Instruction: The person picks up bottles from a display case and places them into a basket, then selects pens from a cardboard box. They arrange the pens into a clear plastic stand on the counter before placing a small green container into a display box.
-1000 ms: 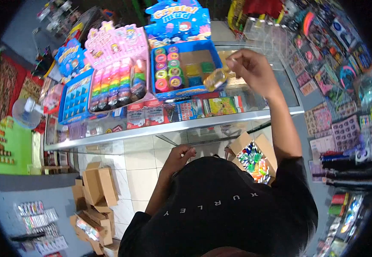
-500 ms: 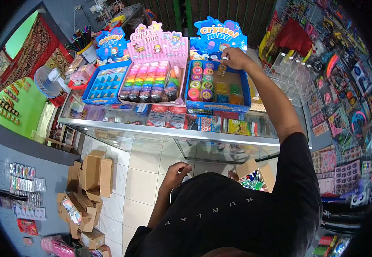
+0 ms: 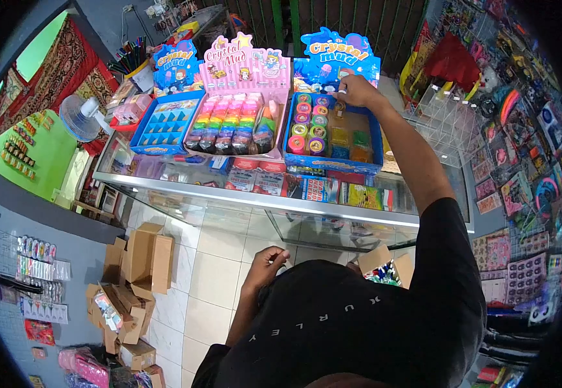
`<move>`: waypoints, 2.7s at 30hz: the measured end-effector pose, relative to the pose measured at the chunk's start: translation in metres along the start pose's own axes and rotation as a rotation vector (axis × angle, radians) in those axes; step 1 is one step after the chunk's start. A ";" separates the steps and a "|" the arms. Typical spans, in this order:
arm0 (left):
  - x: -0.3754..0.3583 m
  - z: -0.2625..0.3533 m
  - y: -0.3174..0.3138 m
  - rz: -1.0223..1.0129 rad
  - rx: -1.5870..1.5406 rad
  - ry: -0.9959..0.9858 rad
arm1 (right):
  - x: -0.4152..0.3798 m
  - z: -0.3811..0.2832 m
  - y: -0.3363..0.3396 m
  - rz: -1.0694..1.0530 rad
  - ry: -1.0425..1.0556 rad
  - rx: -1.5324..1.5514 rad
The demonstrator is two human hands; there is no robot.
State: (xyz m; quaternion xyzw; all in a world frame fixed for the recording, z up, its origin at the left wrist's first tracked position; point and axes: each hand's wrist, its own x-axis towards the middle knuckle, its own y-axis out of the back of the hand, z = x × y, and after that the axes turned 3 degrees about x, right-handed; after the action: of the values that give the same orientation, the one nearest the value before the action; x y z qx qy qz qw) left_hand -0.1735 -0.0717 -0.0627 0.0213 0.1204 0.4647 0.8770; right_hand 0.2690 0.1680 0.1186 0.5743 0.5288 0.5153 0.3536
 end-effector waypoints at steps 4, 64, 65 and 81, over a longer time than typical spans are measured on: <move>0.003 -0.004 -0.001 -0.010 0.008 -0.012 | -0.006 -0.004 0.002 0.019 -0.015 0.038; 0.021 -0.142 -0.189 -0.943 0.897 0.548 | -0.851 -0.100 -0.405 -0.353 -1.404 0.594; 0.021 -0.154 -0.174 -0.948 0.897 0.590 | -0.867 -0.106 -0.403 -0.318 -1.533 0.638; 0.014 -0.126 -0.172 -0.868 1.004 0.733 | -0.894 -0.062 -0.372 0.106 -2.065 0.572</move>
State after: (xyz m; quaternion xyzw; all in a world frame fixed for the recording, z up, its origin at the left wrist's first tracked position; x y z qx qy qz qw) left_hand -0.0553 -0.1674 -0.2133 0.2127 0.5989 -0.0555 0.7701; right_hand 0.1997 -0.6390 -0.4163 0.8159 0.0493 -0.3477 0.4592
